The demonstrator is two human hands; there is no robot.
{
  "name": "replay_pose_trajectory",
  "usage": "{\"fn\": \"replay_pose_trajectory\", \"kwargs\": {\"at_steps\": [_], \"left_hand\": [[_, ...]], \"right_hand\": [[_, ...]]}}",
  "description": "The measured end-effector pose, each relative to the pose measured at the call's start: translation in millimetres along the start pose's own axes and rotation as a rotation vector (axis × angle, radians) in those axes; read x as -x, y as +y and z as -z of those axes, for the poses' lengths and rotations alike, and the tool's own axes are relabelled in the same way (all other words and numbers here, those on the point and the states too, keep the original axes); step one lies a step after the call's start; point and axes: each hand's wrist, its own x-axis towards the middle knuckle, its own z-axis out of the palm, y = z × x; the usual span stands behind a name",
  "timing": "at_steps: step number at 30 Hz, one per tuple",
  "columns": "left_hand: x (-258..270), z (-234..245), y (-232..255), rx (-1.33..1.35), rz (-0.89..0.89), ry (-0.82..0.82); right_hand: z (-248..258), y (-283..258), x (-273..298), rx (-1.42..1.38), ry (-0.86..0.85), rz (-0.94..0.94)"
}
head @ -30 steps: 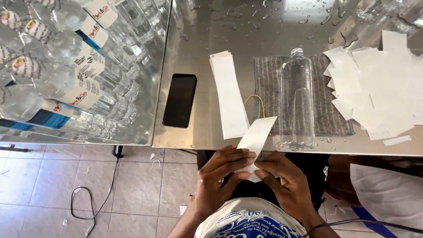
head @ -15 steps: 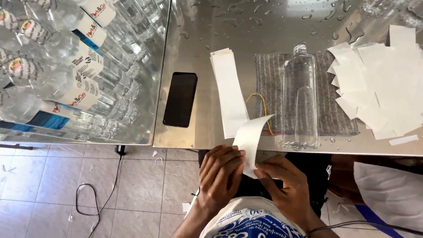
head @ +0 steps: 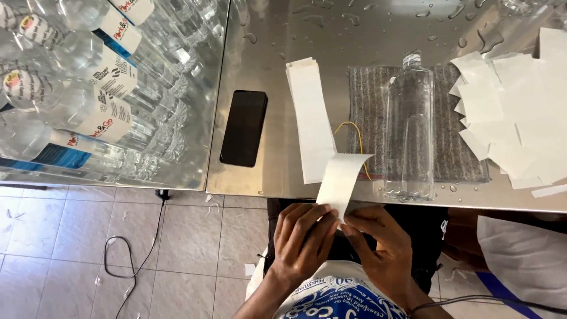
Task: Manually peeling and applying adhesive labels to plastic water bottles on a stainless steel production table.
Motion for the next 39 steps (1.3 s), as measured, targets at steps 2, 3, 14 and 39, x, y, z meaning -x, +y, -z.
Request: {"fn": "replay_pose_trajectory", "kwargs": {"at_steps": [2,3,14,39], "left_hand": [[12.2,-6.6,-5.5,-0.018,-0.025,0.013],[21.0,-11.4,-8.9,0.023,0.033,0.007],[19.5,6.4,-58.0,0.346,0.869,-0.014],[-184.7,-200.5,27.6,0.709,0.059,-0.359]], "right_hand": [[0.0,0.4,-0.4,0.006,-0.008,-0.007],[0.1,0.6,-1.0,-0.033,-0.014,-0.034],[44.2,25.6,1.5,-0.365,-0.288,-0.43],[257.8,37.4,83.7,-0.545,-0.241,0.038]]}}
